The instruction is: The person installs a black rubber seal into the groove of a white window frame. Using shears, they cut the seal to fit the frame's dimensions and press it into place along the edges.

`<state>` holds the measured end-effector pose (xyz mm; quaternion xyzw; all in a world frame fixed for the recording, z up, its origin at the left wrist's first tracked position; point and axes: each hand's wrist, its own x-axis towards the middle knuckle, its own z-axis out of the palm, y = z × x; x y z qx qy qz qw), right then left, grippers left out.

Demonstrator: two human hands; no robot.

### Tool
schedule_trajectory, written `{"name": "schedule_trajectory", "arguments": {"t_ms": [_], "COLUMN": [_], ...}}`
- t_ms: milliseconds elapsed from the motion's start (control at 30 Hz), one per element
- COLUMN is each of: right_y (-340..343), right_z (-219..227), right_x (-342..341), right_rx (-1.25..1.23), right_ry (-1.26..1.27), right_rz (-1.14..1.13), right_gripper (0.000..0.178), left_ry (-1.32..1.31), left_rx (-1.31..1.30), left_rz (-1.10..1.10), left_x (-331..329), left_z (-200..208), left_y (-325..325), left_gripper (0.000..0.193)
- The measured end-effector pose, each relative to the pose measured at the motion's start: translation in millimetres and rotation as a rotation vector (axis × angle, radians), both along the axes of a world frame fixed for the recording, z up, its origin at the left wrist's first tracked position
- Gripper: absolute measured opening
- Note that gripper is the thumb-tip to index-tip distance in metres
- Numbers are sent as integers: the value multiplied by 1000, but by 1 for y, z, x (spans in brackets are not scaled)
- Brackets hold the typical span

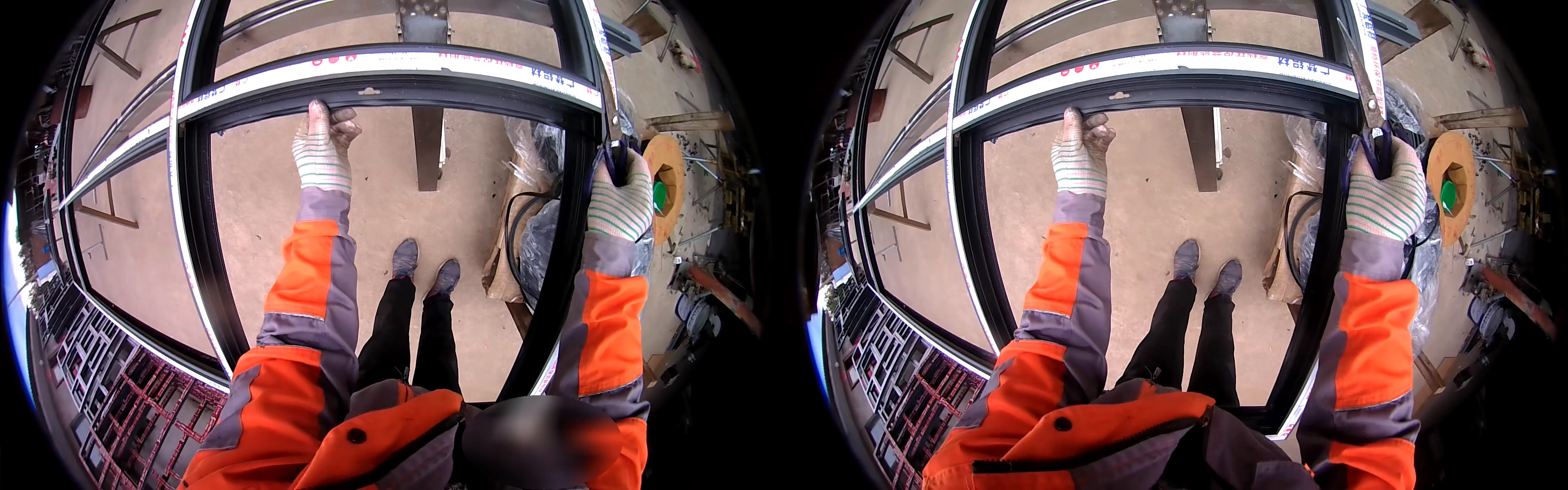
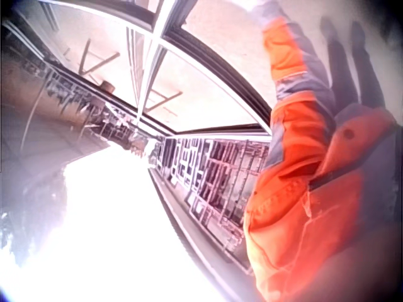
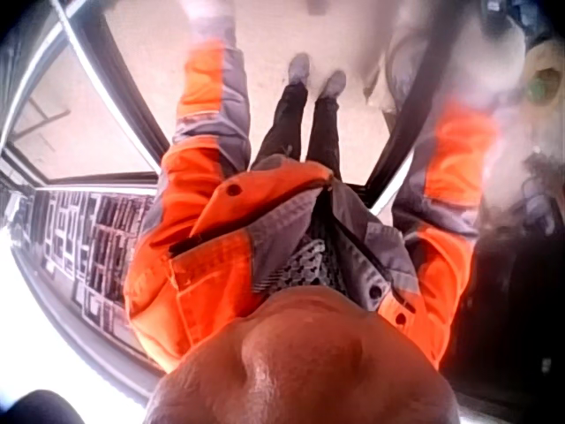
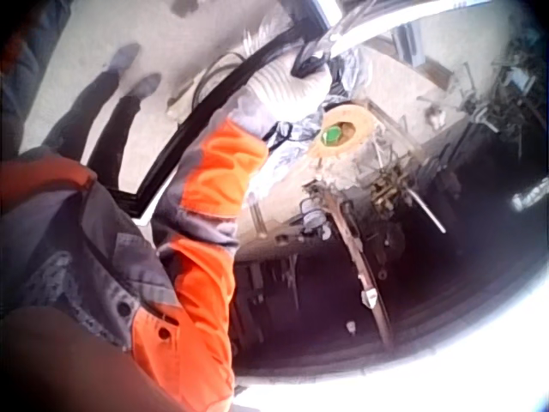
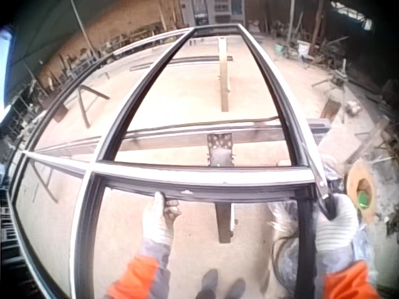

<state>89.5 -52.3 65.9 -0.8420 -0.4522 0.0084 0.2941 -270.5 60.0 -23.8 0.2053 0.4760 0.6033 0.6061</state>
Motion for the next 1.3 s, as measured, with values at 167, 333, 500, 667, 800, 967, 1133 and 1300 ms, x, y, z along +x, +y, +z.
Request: {"name": "schedule_trajectory", "arguments": {"t_ms": [167,333,500,667,800,967,1133,1300], "right_y": [-1,-1,-3,-1,0,-1,2,-1], "right_z": [2,-10,-4,2,10,-3,8,-5], "right_x": [-2,4,1,-6,-10,-1,-11,-3], "right_rx": [-15,137,85,81,27,112,43,103], "right_ry": [6,86,111,147,114,181,141,133], "right_rz": [-23,11,-14,-17,-28,-13,-43,-14], "right_gripper": [30,28,30,31,29,28,28,28], "left_ry": [101,110,137,152,79,89,175,122], "left_rx": [-17,-37,-61,-56,-44,-75,-23,-45], "left_rz": [105,44,139,160,180,208,203,227], "left_x": [-16,-26,-41,-59,-54,-61,-74,-74], "left_z": [4,3,8,5,4,5,1,1], "left_y": [7,7,11,15,14,14,21,21], "left_gripper": [22,21,21,16,17,18,17,21]}}
